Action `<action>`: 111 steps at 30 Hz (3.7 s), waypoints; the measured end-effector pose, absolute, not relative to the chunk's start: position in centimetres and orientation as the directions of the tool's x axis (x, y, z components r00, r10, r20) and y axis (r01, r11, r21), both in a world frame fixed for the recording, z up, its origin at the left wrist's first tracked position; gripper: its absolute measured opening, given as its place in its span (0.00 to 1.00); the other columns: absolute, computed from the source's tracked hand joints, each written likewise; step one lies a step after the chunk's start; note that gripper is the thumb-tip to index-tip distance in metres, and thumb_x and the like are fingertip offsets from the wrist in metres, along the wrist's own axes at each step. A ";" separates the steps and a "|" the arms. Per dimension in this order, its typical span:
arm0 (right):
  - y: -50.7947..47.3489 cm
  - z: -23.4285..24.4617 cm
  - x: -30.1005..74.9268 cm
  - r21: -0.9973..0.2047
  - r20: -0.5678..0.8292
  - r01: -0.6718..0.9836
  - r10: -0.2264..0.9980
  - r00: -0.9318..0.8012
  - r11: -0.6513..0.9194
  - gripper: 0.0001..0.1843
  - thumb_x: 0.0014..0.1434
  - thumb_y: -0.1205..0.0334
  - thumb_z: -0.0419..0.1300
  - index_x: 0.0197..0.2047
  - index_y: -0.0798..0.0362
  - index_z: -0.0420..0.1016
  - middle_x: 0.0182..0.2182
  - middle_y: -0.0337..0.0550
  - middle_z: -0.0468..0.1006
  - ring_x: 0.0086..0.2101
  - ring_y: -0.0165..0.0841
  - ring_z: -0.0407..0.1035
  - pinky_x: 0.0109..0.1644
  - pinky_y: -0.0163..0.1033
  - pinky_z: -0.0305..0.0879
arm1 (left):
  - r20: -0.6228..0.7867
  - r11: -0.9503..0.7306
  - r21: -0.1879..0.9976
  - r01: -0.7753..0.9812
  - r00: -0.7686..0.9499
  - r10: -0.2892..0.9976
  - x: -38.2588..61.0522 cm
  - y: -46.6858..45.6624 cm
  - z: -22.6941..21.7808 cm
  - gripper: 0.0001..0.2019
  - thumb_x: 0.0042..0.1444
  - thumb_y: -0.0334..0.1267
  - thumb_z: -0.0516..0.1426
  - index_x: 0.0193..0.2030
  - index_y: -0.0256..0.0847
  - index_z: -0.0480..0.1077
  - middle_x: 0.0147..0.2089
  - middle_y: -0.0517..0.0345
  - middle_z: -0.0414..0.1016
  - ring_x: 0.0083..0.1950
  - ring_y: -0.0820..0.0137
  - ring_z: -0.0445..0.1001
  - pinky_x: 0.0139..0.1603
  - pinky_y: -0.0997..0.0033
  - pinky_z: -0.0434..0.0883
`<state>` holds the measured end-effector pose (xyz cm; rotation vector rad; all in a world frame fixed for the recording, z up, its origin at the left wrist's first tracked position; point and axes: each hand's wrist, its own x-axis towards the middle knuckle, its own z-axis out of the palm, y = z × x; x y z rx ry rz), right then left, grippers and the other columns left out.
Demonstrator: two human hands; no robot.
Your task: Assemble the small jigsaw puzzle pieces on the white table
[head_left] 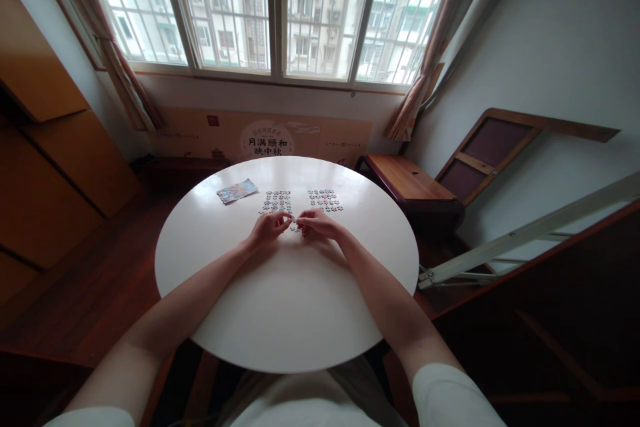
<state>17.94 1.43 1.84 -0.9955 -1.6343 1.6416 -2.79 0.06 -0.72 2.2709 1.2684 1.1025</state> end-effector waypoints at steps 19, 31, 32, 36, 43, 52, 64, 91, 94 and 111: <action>1.2 2.1 17.8 -0.996 -0.086 0.064 0.845 -0.528 -0.062 0.16 0.46 0.53 0.71 0.30 0.58 0.76 0.24 0.42 0.76 0.23 0.26 0.67 0.28 0.32 0.66 | 0.478 -0.552 0.577 0.602 0.299 0.826 -3.0 0.5 -1.3 0.13 0.60 0.43 0.55 0.43 0.40 0.77 0.20 0.63 0.73 0.22 0.75 0.69 0.29 0.78 0.65; 2.0 1.2 17.9 -0.998 -0.067 0.047 0.828 -0.557 -0.049 0.18 0.46 0.52 0.71 0.32 0.58 0.78 0.24 0.41 0.76 0.24 0.27 0.68 0.29 0.33 0.67 | 0.476 -0.540 0.569 0.620 0.287 0.831 -3.1 0.6 -1.4 0.13 0.60 0.43 0.55 0.44 0.41 0.77 0.21 0.63 0.73 0.23 0.75 0.70 0.30 0.77 0.65; 2.0 1.2 18.0 -0.998 -0.068 0.046 0.827 -0.559 -0.051 0.18 0.46 0.52 0.71 0.32 0.58 0.78 0.24 0.41 0.76 0.24 0.27 0.68 0.29 0.33 0.67 | 0.477 -0.540 0.569 0.620 0.287 0.831 -3.1 0.6 -1.4 0.13 0.60 0.43 0.55 0.44 0.40 0.77 0.21 0.63 0.73 0.23 0.75 0.70 0.30 0.77 0.65; 1.8 1.3 18.0 -0.997 -0.071 0.048 0.827 -0.558 -0.054 0.18 0.46 0.51 0.71 0.32 0.59 0.78 0.24 0.41 0.76 0.24 0.27 0.68 0.29 0.33 0.67 | 0.482 -0.541 0.566 0.621 0.283 0.829 -3.1 0.6 -1.4 0.13 0.60 0.42 0.55 0.44 0.40 0.77 0.20 0.63 0.73 0.23 0.74 0.70 0.30 0.77 0.65; 1.8 1.4 18.0 -0.996 -0.078 0.072 0.831 -0.551 -0.046 0.18 0.47 0.51 0.70 0.32 0.58 0.78 0.24 0.42 0.76 0.24 0.27 0.68 0.29 0.32 0.66 | 0.482 -0.545 0.558 0.626 0.290 0.827 -3.2 0.6 -1.4 0.13 0.60 0.43 0.55 0.44 0.40 0.77 0.21 0.63 0.73 0.23 0.75 0.70 0.30 0.77 0.65; 1.4 1.9 17.9 -0.996 -0.078 0.076 0.838 -0.540 -0.044 0.18 0.46 0.52 0.71 0.32 0.59 0.77 0.23 0.41 0.75 0.23 0.26 0.67 0.28 0.32 0.65 | 0.479 -0.546 0.552 0.630 0.296 0.826 -3.1 0.5 -1.3 0.13 0.60 0.44 0.55 0.43 0.40 0.78 0.21 0.63 0.74 0.23 0.75 0.70 0.30 0.78 0.65; 1.8 1.5 17.9 -0.997 -0.079 0.062 0.832 -0.550 -0.054 0.17 0.46 0.53 0.71 0.32 0.59 0.77 0.24 0.42 0.76 0.24 0.27 0.68 0.29 0.33 0.67 | 0.483 -0.542 0.557 0.630 0.285 0.828 -3.0 0.3 -1.1 0.14 0.59 0.44 0.55 0.42 0.40 0.78 0.20 0.64 0.73 0.23 0.74 0.70 0.29 0.77 0.65; 2.1 1.0 18.0 -0.997 -0.072 0.045 0.825 -0.561 -0.057 0.17 0.46 0.53 0.71 0.33 0.59 0.78 0.25 0.41 0.76 0.24 0.27 0.68 0.30 0.33 0.67 | 0.480 -0.547 0.558 0.624 0.295 0.826 -3.0 0.4 -1.1 0.14 0.59 0.45 0.54 0.42 0.40 0.77 0.20 0.64 0.72 0.22 0.75 0.70 0.28 0.78 0.65; 2.2 0.9 18.1 -0.997 -0.079 0.049 0.823 -0.562 -0.062 0.18 0.46 0.53 0.71 0.33 0.59 0.78 0.25 0.41 0.75 0.25 0.27 0.68 0.30 0.33 0.67 | 0.475 -0.549 0.565 0.617 0.301 0.827 -3.0 0.4 -1.2 0.14 0.59 0.45 0.54 0.42 0.40 0.77 0.19 0.65 0.72 0.22 0.75 0.70 0.27 0.78 0.65; 2.2 0.8 18.1 -0.999 -0.048 0.039 0.817 -0.575 -0.032 0.19 0.46 0.51 0.71 0.31 0.59 0.77 0.21 0.39 0.73 0.23 0.26 0.67 0.29 0.33 0.65 | 0.440 -0.563 0.582 0.587 0.355 0.825 -2.8 -0.1 -0.5 0.18 0.57 0.50 0.57 0.45 0.40 0.76 0.21 0.65 0.71 0.20 0.77 0.66 0.25 0.78 0.61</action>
